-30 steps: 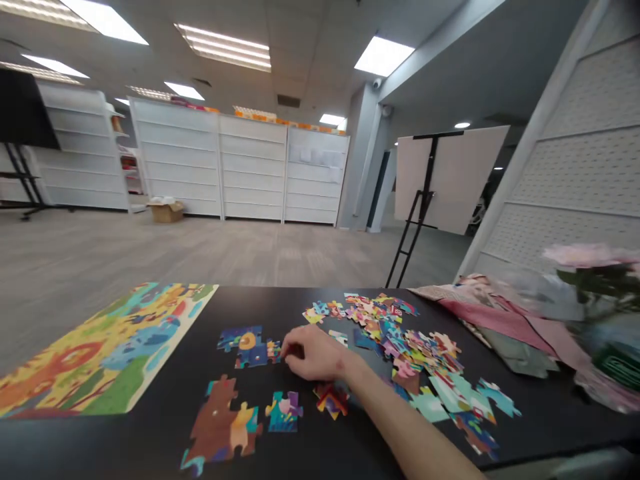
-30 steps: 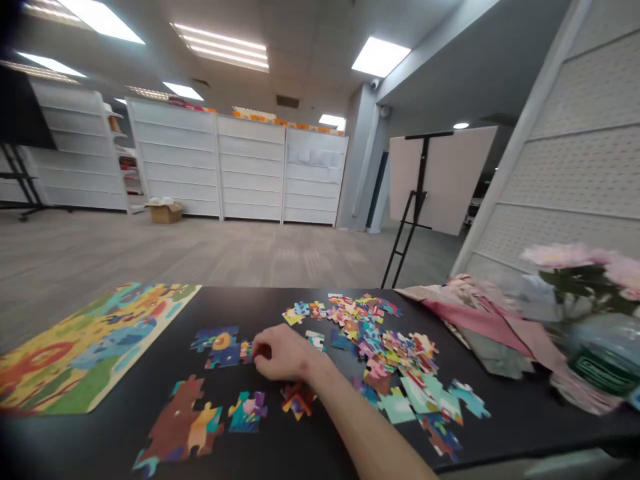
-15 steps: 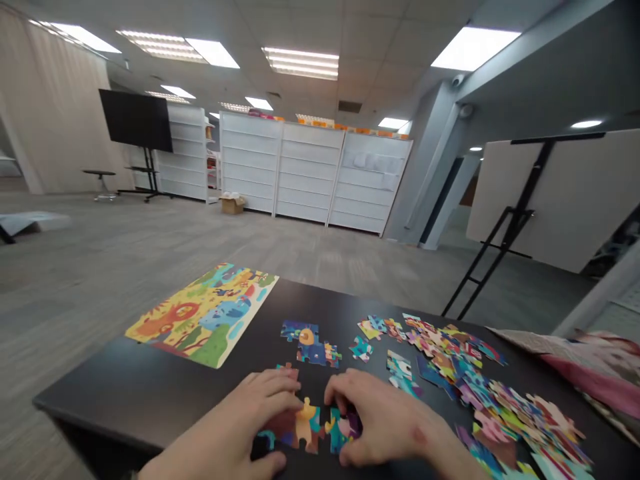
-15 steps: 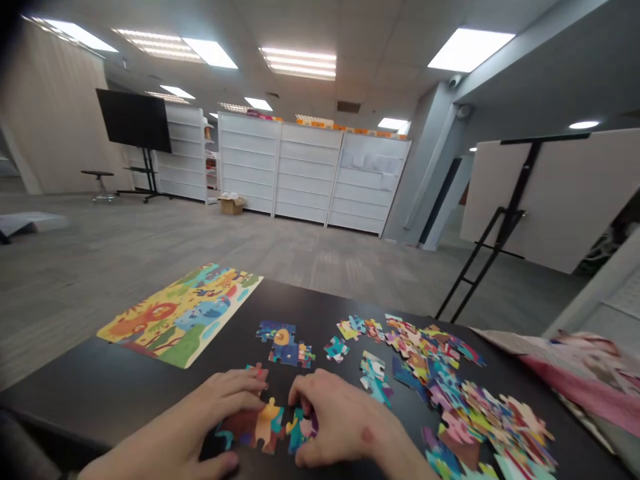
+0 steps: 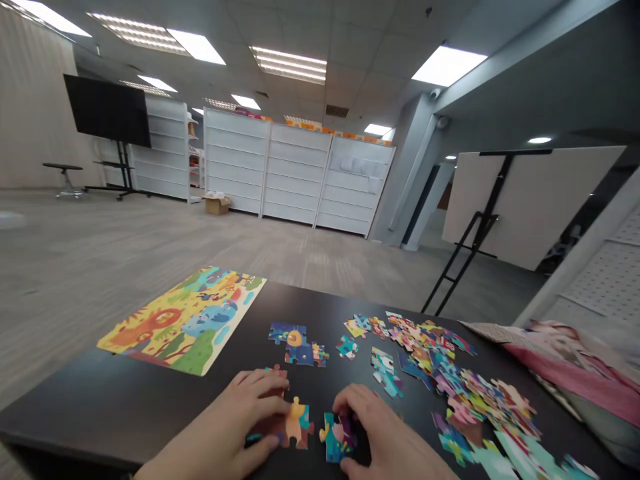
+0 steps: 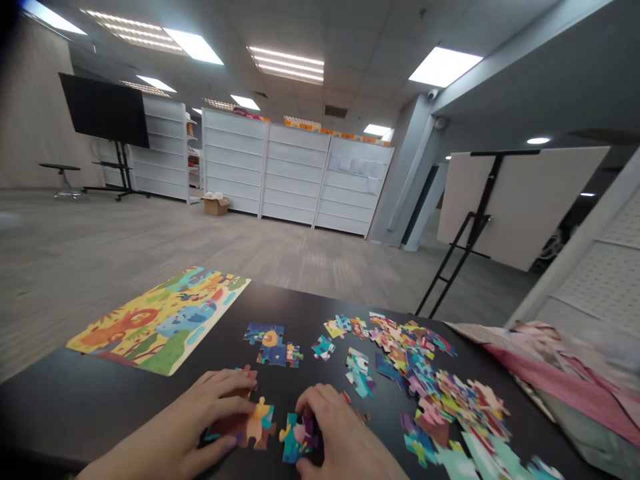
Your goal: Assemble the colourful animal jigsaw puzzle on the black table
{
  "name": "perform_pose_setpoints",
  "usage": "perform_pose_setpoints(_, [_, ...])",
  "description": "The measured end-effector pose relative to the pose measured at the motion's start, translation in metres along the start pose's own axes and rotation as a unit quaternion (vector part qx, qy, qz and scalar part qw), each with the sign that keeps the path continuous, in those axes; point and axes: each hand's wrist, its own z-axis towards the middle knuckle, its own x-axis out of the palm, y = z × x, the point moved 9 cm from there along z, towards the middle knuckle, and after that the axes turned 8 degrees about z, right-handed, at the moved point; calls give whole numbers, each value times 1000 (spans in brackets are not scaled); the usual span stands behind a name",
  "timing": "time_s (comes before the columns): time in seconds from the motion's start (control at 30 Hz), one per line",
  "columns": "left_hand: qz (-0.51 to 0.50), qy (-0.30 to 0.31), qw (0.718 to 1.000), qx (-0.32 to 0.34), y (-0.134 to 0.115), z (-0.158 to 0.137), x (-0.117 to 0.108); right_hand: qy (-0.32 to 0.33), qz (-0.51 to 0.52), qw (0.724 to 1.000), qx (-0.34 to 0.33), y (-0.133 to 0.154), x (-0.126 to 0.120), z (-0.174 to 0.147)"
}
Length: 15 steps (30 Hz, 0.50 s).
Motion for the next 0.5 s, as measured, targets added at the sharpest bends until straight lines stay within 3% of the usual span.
perform_pose_setpoints(0.17, [11, -10, 1000, 0, -4, 3, 7, -1, 20, 1000, 9, -2, 6, -12])
perform_pose_setpoints(0.37, [32, -29, 999, 8, -8, 8, 4, -16, -12, 999, -28, 12, 7, -16])
perform_pose_setpoints(0.43, [38, -31, 999, 9, -9, 8, 4, -31, -21, 997, -62, 21, 4, -20])
perform_pose_setpoints(0.5, [42, -28, 999, 8, -8, 8, 5, -64, -18, 987, -146, 40, -2, -37])
